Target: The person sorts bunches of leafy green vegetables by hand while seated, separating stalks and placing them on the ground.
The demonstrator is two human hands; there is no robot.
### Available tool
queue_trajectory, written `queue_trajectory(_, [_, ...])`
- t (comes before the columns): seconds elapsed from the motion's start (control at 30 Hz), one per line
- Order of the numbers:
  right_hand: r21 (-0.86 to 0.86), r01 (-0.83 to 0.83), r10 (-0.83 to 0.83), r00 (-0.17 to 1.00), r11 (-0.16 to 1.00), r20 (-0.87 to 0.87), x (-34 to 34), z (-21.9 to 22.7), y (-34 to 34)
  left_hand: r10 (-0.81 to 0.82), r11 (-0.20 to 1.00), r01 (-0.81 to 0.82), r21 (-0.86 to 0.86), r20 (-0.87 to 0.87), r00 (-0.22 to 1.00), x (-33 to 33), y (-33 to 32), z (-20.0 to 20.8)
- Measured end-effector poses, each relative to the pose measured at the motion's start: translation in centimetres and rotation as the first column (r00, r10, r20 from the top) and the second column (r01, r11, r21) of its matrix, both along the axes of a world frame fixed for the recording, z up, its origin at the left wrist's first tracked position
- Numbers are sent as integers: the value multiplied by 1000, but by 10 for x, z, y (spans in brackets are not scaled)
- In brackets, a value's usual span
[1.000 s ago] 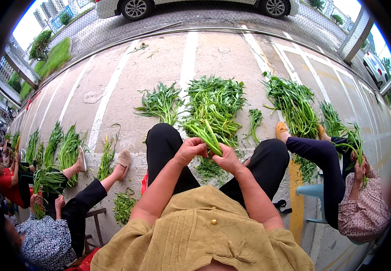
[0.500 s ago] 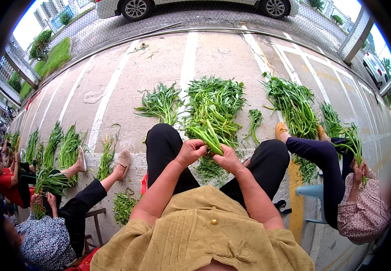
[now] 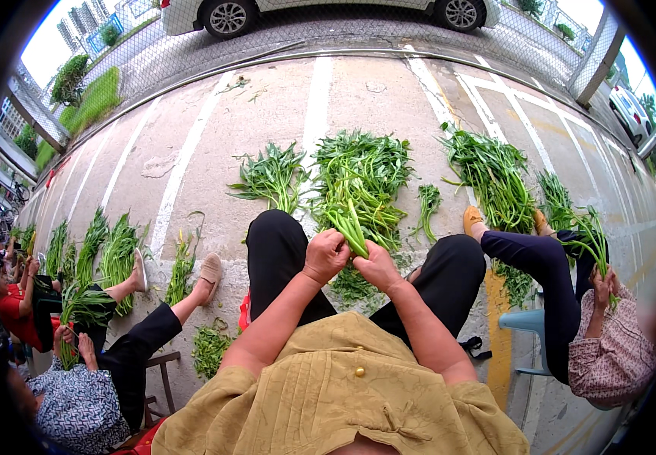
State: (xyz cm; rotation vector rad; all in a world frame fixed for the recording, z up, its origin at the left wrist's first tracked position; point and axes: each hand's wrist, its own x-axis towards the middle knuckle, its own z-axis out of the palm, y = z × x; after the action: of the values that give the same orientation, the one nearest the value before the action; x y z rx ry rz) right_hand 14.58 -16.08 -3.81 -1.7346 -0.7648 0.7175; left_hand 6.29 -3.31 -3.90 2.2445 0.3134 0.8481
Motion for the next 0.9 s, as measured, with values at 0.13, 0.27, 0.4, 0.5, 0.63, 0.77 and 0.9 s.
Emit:
queue_trajectory(0.13, [24,18,-18,1000,1000,-24,1,0,2,34,995,-35,92,14,999,2,-1,-2])
queue_trajectory(0.27, [20,-29,31,992,999,-122,-1,6,-3,268,963,-268,43,-10,963,4,17,-17])
queue_trajectory(0.4, [84,26,-5,971,996,-238,-1,23,-12,112,959,-171,-226,-254,961,5,26,-26])
queue_trajectory(0.5, [74,57,-37,967,996,-251,7,24,-15,-338,705,-54,-708,-401,851,1,16,-22])
queue_trajectory(0.63, [136,67,-45,986,988,-160,3,21,-13,-509,201,182,-963,56,859,-2,18,-16])
queue_trajectory(0.77, [98,7,-22,988,995,150,-5,5,-9,-497,-131,297,-946,321,806,-2,20,-16])
queue_trajectory(0.9, [-30,-77,83,937,997,338,-21,-1,-5,-432,-204,381,-902,432,792,0,18,-13])
